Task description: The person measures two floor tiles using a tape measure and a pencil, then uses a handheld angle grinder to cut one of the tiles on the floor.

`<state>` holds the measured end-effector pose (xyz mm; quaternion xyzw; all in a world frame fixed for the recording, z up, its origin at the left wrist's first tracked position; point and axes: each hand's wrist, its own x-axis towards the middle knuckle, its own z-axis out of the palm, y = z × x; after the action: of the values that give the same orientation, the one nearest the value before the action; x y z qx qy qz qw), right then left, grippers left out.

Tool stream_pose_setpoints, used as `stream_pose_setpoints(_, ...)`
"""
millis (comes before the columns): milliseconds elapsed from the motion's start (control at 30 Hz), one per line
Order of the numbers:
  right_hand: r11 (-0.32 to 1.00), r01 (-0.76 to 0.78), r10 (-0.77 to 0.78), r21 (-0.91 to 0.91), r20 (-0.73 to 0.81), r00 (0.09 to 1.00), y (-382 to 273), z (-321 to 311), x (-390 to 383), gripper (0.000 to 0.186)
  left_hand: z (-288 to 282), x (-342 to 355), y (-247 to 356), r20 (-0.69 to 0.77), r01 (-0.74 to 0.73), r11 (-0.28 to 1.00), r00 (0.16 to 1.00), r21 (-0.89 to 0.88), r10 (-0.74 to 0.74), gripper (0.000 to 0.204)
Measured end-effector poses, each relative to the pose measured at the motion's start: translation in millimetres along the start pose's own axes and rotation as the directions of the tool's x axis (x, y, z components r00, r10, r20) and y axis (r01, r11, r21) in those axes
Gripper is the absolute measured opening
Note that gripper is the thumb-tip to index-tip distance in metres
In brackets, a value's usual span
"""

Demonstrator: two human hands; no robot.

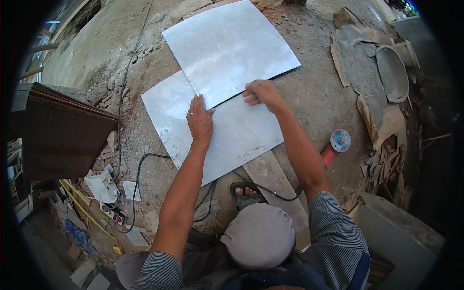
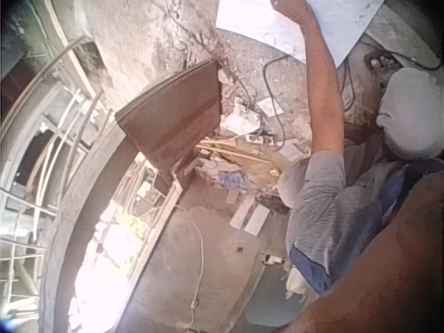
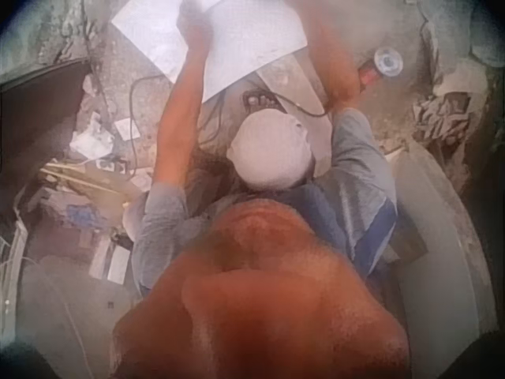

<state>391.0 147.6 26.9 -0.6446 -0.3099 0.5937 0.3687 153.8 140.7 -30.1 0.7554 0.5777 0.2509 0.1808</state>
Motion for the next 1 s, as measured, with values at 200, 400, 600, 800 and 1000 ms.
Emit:
stream_pose_setpoints(200,0.544,0.009,-0.648,-0.839,-0.414,0.639,-18,-100,69,0.049,-1,1,0,0.039,0.067,0.998,0.997,0.009,-0.068,0.057)
stream_pose_setpoints(400,0.480,-0.260,-0.435,-0.838,-0.484,0.759,-16,-120,108,0.062,-1,3,-3,0.055,0.075,0.997,0.996,0.008,-0.076,0.057)
stream_pose_setpoints(600,0.552,-0.397,-0.247,-0.733,-0.599,0.762,-26,-132,120,0.065,3,1,-2,0.049,0.078,0.995,0.996,0.055,-0.080,0.058)
stream_pose_setpoints(800,0.701,-0.375,-0.278,-0.607,-0.716,0.640,-26,-138,110,0.072,1,7,3,0.012,0.098,0.995,0.995,0.024,-0.098,0.061)
stream_pose_setpoints(1000,0.704,-0.396,-0.318,-0.589,-0.761,0.566,-22,-145,110,0.068,2,19,10,0.112,0.151,0.986,0.981,0.075,-0.158,0.063)
